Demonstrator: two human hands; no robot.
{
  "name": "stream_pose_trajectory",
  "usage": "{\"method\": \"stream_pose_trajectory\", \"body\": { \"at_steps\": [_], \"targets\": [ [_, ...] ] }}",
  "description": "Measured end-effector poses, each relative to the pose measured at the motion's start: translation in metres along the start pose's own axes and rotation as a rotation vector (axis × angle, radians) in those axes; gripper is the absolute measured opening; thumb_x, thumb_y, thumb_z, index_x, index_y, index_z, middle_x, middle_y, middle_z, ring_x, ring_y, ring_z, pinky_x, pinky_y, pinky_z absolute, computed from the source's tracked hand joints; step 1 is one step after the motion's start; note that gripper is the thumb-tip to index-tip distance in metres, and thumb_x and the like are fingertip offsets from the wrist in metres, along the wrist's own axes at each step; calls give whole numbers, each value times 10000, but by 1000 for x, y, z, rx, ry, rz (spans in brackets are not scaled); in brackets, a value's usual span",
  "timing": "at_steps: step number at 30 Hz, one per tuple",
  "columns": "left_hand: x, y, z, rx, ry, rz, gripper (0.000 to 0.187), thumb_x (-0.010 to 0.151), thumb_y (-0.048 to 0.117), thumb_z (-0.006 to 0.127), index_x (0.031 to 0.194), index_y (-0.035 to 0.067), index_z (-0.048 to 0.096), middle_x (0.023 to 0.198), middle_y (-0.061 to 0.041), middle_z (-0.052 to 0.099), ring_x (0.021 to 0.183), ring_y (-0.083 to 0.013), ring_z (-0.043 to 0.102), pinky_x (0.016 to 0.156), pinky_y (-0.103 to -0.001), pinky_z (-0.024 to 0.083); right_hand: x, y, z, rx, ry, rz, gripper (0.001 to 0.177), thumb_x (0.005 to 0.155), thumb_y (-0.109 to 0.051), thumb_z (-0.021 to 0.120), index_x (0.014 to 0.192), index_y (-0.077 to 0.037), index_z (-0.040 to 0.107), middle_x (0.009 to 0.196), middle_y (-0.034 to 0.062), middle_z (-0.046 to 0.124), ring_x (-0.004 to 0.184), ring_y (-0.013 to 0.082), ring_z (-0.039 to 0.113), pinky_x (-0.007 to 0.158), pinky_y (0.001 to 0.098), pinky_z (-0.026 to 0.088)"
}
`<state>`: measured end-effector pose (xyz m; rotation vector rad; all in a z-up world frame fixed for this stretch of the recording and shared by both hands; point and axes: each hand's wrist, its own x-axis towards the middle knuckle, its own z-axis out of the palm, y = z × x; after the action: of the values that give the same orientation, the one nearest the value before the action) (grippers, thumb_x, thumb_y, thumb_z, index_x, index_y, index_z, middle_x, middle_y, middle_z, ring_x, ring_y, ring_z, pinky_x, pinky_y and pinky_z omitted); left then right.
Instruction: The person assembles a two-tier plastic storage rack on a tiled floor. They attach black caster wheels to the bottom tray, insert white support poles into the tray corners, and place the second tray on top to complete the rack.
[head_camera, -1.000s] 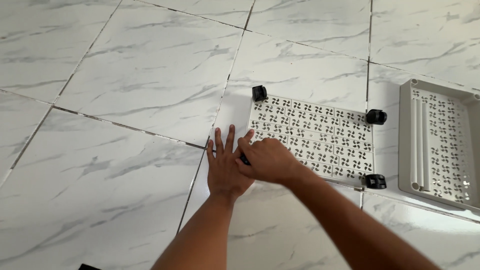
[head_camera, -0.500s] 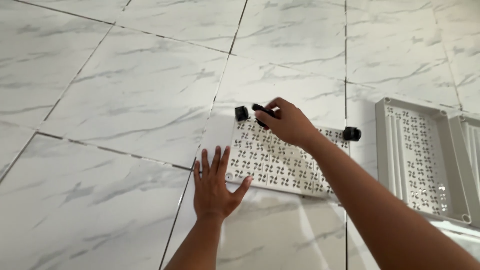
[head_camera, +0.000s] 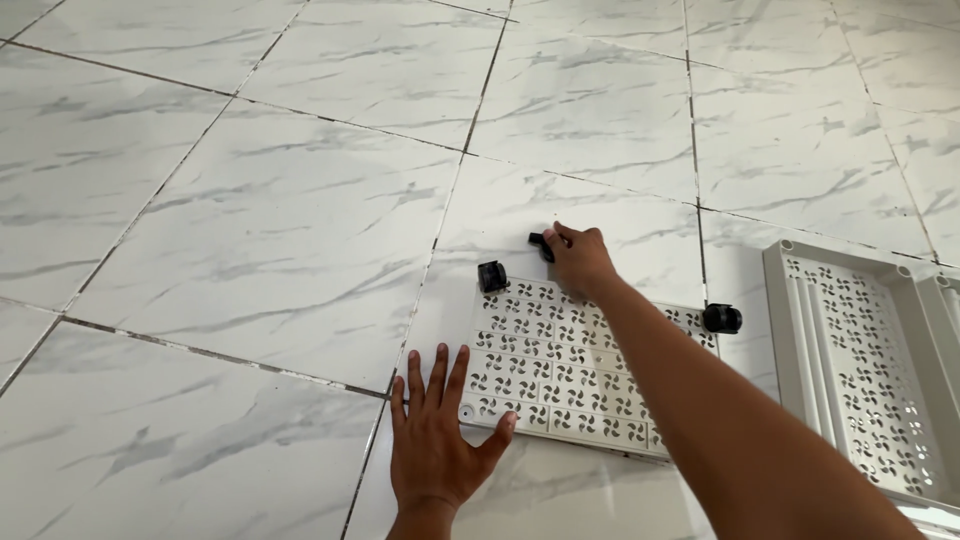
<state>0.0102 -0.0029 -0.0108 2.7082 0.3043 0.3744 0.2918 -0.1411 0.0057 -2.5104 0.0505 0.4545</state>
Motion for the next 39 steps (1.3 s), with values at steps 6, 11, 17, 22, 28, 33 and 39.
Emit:
{"method": "stream_pose_trajectory", "body": {
  "at_steps": [6,11,17,22,28,33,39],
  "targets": [
    [0,3,0,-27,1,-10,938,815,751,549,1546,202,336,1580,-107,345,1538,-378,171,1177,-547,98,-39,-21,-3,72,268,-347,656,982,-559,526,1402,-58,584,1150,181,649,982,311,709,882,424,590],
    [0,3,-4,-33,-27,-22,947,802,732,587,1543,204,326,1632,-116,328,1539,-384,161,1216,-583,102,-90,-58,18,-418,-54,-327,814,802,-737,699,1223,-48,594,867,147,711,819,290,739,746,419,596],
    [2,4,-7,-62,-82,-65,972,792,709,617,1594,240,328,1648,-86,326,1545,-367,151,1182,-543,94,-91,-57,38,-309,154,-478,448,955,-477,643,890,-39,574,738,149,700,637,310,701,623,442,571],
    [4,5,-7,-81,-100,-85,968,799,710,616,1598,253,318,1650,-74,324,1553,-354,142,1187,-533,86,-80,-44,36,-213,164,-590,390,935,-410,676,929,-34,573,658,153,687,576,328,671,586,453,533],
    [4,6,-7,-76,-64,-70,941,800,699,632,1563,241,327,1643,-82,336,1552,-350,152,1190,-521,95,-82,-45,35,-165,176,-597,404,896,-415,710,926,-32,589,684,154,690,612,342,687,585,458,543],
    [2,4,-17,-148,-111,-118,899,770,642,701,1526,242,423,1611,-70,388,1546,-328,189,1205,-523,107,-91,-45,37,-73,130,-489,474,897,-473,702,908,-9,602,715,191,695,675,360,710,650,466,574],
    [54,19,-8,-226,-278,-411,661,927,480,557,1518,205,446,1551,-31,475,1539,-217,341,1310,-515,189,-82,-43,26,-183,-20,-522,546,991,-488,603,1040,47,508,835,273,685,811,435,702,696,512,561]
  ]
}}
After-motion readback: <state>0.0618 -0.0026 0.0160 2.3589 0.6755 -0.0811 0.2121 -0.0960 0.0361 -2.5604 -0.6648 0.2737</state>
